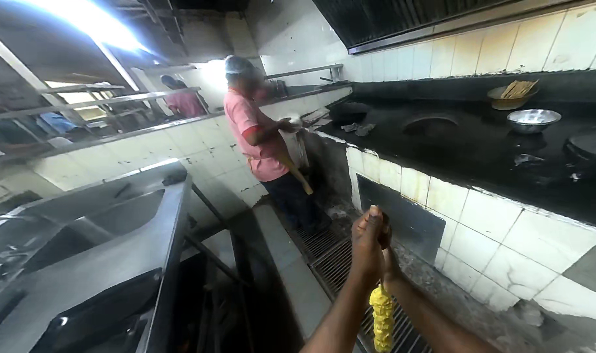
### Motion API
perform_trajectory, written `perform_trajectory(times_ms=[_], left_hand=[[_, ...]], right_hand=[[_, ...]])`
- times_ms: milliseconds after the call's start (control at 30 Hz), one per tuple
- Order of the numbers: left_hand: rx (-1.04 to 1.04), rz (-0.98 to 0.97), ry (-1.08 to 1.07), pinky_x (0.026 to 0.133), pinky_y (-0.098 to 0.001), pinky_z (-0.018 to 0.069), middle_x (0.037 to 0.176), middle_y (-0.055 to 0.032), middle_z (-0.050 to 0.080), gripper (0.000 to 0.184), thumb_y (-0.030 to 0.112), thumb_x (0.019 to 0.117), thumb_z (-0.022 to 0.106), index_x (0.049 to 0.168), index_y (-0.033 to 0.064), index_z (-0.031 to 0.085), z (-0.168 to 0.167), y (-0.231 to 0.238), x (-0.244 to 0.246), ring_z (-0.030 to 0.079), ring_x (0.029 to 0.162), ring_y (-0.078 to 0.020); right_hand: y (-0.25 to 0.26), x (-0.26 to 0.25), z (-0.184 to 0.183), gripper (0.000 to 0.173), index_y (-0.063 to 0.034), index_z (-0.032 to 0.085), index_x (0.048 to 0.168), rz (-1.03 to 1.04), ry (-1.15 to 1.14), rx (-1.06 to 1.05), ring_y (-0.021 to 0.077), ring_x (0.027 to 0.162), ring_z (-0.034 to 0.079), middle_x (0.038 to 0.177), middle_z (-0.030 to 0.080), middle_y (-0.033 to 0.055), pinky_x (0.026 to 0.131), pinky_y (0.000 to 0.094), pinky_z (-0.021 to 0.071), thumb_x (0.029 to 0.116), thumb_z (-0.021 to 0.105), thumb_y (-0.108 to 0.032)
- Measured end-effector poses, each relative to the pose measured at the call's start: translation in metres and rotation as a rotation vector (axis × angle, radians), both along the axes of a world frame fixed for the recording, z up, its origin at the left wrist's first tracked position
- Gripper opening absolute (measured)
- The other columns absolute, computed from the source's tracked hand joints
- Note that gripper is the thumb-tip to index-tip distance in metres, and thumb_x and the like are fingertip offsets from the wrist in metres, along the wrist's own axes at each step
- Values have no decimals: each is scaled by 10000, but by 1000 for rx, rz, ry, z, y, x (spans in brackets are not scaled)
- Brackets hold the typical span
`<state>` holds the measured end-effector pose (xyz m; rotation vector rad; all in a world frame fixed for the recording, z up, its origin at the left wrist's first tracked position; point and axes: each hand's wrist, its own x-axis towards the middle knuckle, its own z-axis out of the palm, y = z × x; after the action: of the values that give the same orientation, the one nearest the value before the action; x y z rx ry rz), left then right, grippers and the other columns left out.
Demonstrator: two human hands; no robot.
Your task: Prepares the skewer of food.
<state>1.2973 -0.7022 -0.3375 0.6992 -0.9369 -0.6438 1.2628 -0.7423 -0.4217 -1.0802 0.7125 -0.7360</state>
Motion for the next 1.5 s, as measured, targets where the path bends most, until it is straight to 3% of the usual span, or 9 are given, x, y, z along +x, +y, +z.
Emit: perform_trajectory(times_ms=[167, 500, 700, 833, 933, 1000, 1133, 1333, 1500], left_hand=[[10, 17, 17, 422, -149, 302, 538, 86, 370, 476, 509, 1028, 539, 648, 226, 501, -9, -19, -9, 339, 424, -3], [26, 24, -11, 447, -127, 312, 563, 97, 411, 458, 495, 1034, 533, 657, 235, 530, -9, -30, -24, 368, 460, 16], [14, 38, -32, 449, -124, 318, 556, 103, 413, 452, 507, 1032, 534, 670, 238, 545, -8, -32, -23, 370, 457, 23], [4, 29, 17, 448, -123, 312, 558, 103, 407, 436, 476, 1029, 555, 668, 231, 549, -7, -29, -20, 363, 457, 22], [29, 9, 37, 471, -124, 349, 576, 110, 440, 418, 468, 1026, 560, 676, 238, 567, -7, -24, -18, 402, 480, 25], [43, 6, 59, 472, -129, 353, 574, 117, 439, 421, 487, 1015, 572, 668, 248, 568, -9, -20, -10, 404, 483, 26], [15, 1, 108, 476, -132, 343, 552, 130, 425, 430, 506, 974, 628, 636, 252, 550, -18, -12, -3, 403, 482, 37], [-67, -83, 122, 495, -137, 345, 556, 144, 437, 435, 535, 924, 686, 621, 251, 558, -18, -4, -7, 420, 501, 44], [-81, -86, 116, 496, -134, 345, 564, 143, 438, 419, 527, 935, 677, 640, 252, 566, -15, -4, -6, 418, 505, 47]], right_hand=[[-6, -20, -22, 469, 13, 462, 1409, 61, -84, -32, 59, 1134, 566, 1246, 589, 101, 972, 231, 482, 1119, 185, -230], [15, -73, -18, 556, 85, 293, 1549, 96, 39, -102, 176, 1474, 350, 1597, 339, 230, 1220, 287, 272, 1120, 133, -230], [13, -99, -51, 605, 136, 326, 1513, 205, -42, -272, 103, 1437, 412, 1562, 424, 211, 1174, 218, 322, 1120, 245, -317], [12, -111, -49, 661, 115, 323, 1533, 266, -69, -182, 206, 1458, 437, 1578, 418, 225, 1217, 330, 337, 1103, 256, -383], [11, -124, -34, 593, 147, 480, 1407, 220, -16, -182, 227, 1353, 558, 1434, 578, 222, 1164, 371, 410, 1093, 194, -267], [18, -135, -14, 396, 95, 655, 1198, 93, 138, -282, 83, 1125, 662, 1164, 729, 103, 1044, 274, 504, 1066, 328, -85], [11, -141, -6, 140, 3, 669, 919, 29, 227, -436, -75, 726, 575, 786, 619, -83, 727, 140, 514, 946, 532, -4], [1, -130, -17, 243, -3, 613, 988, -191, 108, -207, 4, 792, 614, 876, 626, -27, 745, 197, 552, 785, 586, 129], [-6, -118, -22, 305, -72, 625, 857, -278, -87, -100, 39, 788, 628, 838, 653, -36, 762, 213, 553, 953, 367, 59]])
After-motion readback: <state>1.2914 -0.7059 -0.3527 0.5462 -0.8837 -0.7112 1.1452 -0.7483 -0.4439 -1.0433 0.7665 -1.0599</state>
